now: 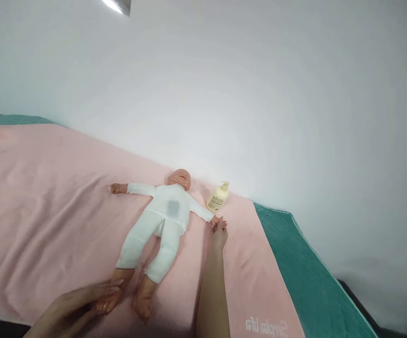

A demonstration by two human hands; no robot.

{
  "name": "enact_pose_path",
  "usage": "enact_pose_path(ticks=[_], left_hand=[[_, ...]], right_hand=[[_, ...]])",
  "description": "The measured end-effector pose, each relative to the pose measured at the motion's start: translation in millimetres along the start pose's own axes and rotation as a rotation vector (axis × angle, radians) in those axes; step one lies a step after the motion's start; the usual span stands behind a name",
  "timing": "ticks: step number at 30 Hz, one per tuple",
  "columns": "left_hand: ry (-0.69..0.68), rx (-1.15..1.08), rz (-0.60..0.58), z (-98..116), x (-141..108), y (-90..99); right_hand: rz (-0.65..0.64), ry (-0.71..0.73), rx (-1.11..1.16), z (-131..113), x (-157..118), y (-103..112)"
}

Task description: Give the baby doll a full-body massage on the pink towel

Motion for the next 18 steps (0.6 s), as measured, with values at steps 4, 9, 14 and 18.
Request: enact_pose_path(ticks=[4,9,14,18], left_hand=[[-0.038,-0.086,-0.152,1,-2,-3.7],[0.024,-0.148,0.012,6,4,-3.1],[0.12,-0.192,0.191,44,38,3.2],[0.149,-0.307,0.211,85,83,5.8]], right_hand=[[-0.007,0.003,-0.029,-2,1,0],[-0.002,0.061,-0.086,-14,-8,-8],[-0.095,0.304,-0.231,-26,-35,-28],[-0.292,0.547,-0.328,-25,-57,-48]])
Point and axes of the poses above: each hand's wrist, its own x-axis towards the middle knuckle, its own y-axis out of the back of the hand, z = x × y, the point moved 1 cm from there along x, towards the middle knuckle, and after that the axes turned 13 degrees about y, right-handed, at the moved point
